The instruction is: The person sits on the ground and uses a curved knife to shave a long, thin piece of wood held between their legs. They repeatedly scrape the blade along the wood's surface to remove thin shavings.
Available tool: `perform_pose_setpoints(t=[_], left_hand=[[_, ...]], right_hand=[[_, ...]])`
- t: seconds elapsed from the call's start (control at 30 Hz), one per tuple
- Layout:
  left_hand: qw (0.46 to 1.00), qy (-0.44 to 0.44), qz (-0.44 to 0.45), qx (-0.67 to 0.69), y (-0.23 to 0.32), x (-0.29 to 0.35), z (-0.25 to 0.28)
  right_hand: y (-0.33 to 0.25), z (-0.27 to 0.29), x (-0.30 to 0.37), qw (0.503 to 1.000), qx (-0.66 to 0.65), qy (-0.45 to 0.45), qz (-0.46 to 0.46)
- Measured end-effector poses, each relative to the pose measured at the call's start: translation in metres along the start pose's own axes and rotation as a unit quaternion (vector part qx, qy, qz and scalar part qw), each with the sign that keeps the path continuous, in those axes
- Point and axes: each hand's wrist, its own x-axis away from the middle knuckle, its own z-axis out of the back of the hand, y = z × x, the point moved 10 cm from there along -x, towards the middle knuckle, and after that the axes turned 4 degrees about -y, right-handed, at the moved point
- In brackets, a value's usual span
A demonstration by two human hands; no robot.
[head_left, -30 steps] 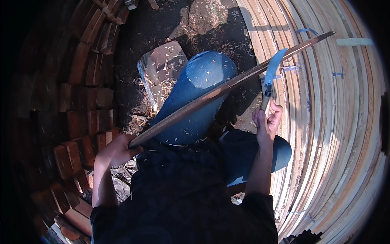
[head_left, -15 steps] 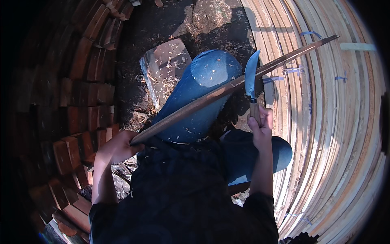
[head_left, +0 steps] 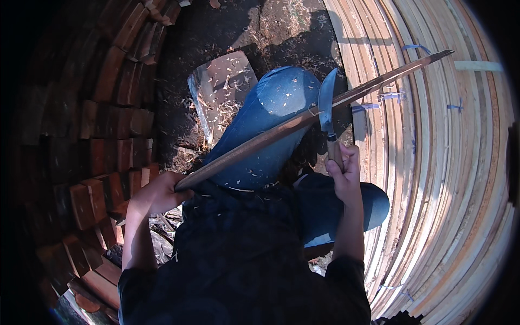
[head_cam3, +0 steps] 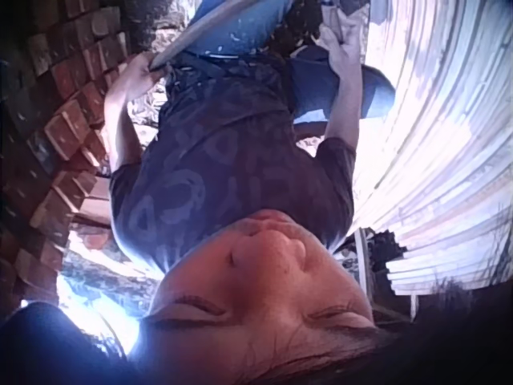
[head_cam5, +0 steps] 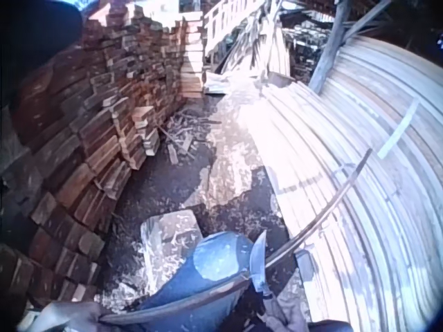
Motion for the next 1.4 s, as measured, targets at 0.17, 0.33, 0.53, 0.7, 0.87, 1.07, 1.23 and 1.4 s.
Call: perform_pose_setpoints(t=[0.17,0.33,0.53,0.7,0.87,1.07,1.23,1.4], left_hand=[[1.000,-0.004,-0.012,0.001,0.005,0.001,0.000],[1.000,-0.011,-0.002,0.011,0.009,0.002,0.002],[1.000,-0.003,-0.002,-0.007,0.007,0.003,0.002],[1.000,-0.021,-0.009,0.008,0.002,-0.002,-0.005],[1.000,-0.021,-0.012,0.010,0.004,-0.002,-0.002],[1.000,-0.006,-0.025,-0.001,0.007,0.001,-0.002],[1.000,-0.009,-0.021,-0.003,-0.002,-0.001,-0.002],[0.999,-0.030,-0.010,-0.005,0.003,-0.003,-0.005]], right_hand=[[0.004,0.034,-0.005,0.999,0.001,0.037,0.008],[-0.001,0.014,-0.005,0.992,0.123,0.027,-0.023],[-0.006,-0.014,-0.001,0.996,0.087,-0.023,-0.001],[0.011,-0.008,0.004,0.999,0.003,0.034,-0.026],[0.015,0.030,0.014,0.989,-0.009,0.143,-0.037],[0.011,0.007,0.021,0.996,-0.002,0.087,-0.015],[0.005,-0.035,0.024,0.996,0.088,-0.015,-0.013],[0.020,-0.023,0.020,0.997,0.063,0.032,-0.007]])
